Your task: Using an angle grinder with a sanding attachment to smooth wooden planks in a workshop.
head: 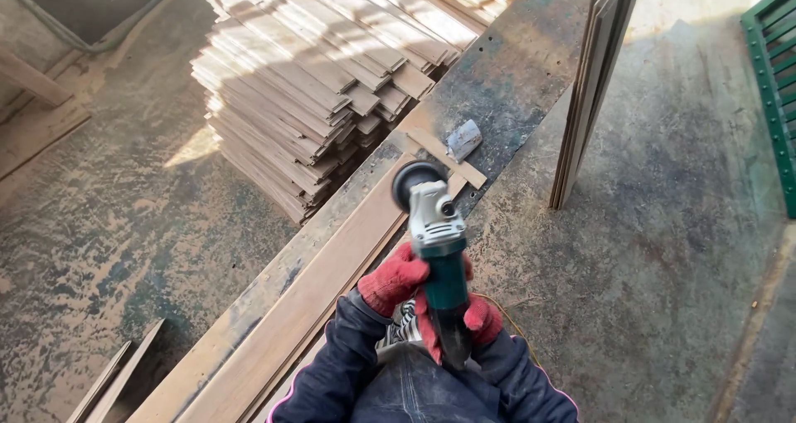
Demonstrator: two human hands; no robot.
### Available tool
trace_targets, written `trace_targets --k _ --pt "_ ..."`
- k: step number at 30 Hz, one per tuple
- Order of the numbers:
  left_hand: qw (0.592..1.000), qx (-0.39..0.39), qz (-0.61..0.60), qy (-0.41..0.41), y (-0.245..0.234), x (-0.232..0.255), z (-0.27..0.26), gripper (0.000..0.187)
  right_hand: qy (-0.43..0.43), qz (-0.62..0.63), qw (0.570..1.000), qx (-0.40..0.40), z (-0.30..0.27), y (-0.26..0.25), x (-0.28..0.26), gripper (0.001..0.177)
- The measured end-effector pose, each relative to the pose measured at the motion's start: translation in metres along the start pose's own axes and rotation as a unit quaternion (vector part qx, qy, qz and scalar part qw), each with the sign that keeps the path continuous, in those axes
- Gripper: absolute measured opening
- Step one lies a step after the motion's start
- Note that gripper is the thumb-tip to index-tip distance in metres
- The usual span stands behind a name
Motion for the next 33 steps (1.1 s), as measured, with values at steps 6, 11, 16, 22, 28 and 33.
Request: trace_targets --k 6,11,16,22,28,33 --pt "0.998 -0.036 -0.055 -0.011 -0.014 -0.004 0.030 0.090 0.003 0.121 0.982 -0.142 0.035 0.045 -0.028 0.099" --pt "0.998 -0.008 -0.059 0.004 -0.016 0.004 0.070 0.091 -0.016 0.120 0.981 -0.151 0.022 0.046 -0.108 0.087" --pt "0.951 0.249 0.184 0.007 -0.077 -0.047 0.137 0.093 -0.089 -0.237 0.905 0.342 -0.007 -0.002 -0.217 0.058" --pt "0.868 0.460 0.173 0.067 -0.121 -0.071 0.117 0.054 -0.145 -0.489 0.666 0.544 -0.002 -0.048 -0.370 0.061" --pt "0.714 0.698 0.060 0.003 -0.103 -0.045 -0.038 0.044 -0.101 -0.660 0.492 0.559 0.007 -0.081 -0.453 0.066" --pt "0.601 0.794 0.028 0.088 -0.118 -0.120 -0.204 0.046 -0.033 -0.719 0.355 0.597 0.026 -0.109 -0.490 0.074"
Point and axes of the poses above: each hand's wrist, its own z-axis towards the middle knuckle, its own y-axis out of the palm, x = y × z, the point moved 5 cm from there along z, towards the middle knuckle, and after that the axes turned 11 degrees about z, right-handed, at the moved point
